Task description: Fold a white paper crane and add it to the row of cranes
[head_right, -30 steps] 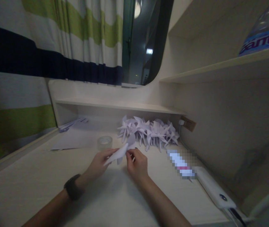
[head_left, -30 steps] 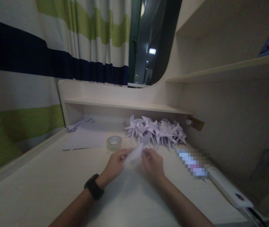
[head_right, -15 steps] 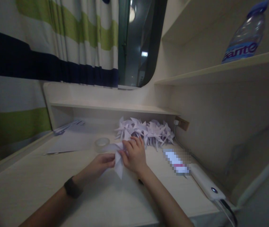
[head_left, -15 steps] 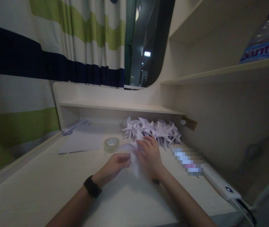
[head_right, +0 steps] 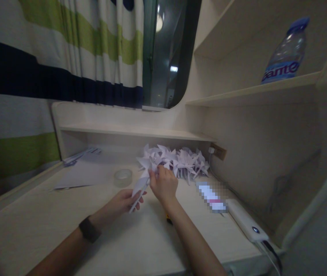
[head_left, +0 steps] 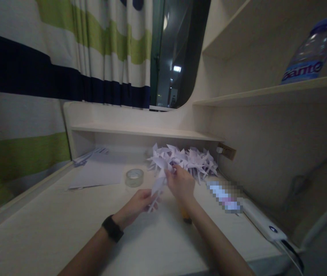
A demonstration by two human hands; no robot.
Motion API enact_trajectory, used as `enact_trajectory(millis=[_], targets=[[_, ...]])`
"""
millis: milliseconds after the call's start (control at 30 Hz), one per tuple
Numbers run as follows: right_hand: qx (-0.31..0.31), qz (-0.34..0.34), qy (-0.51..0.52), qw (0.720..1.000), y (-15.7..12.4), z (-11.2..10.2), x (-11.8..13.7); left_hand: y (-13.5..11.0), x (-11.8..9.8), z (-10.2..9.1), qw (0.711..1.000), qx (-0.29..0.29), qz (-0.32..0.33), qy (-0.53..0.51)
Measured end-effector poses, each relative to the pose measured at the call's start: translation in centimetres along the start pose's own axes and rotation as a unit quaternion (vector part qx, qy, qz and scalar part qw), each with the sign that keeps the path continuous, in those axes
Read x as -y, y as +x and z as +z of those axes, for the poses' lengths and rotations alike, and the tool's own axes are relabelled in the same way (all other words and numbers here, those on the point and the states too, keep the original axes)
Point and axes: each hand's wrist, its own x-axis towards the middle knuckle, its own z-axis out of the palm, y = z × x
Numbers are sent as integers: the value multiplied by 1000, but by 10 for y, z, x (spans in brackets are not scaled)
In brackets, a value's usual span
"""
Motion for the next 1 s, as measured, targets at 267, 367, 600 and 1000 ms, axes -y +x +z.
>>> enact_trajectory(millis=[267, 367, 600, 1000], targets=[[10, -20, 94, 995, -7, -1, -3, 5, 2, 1, 993, -112, 5, 29], [33, -92, 98, 990, -6, -3, -18, 3, -2, -2, 990, -119, 38, 70], [138, -110, 43, 983, -15, 7, -46, 3, -3, -12, 989, -99, 56, 95], [254, 16, 84, 963, -40, -2, 3, 1, -2, -6, 990, -126, -1, -67]])
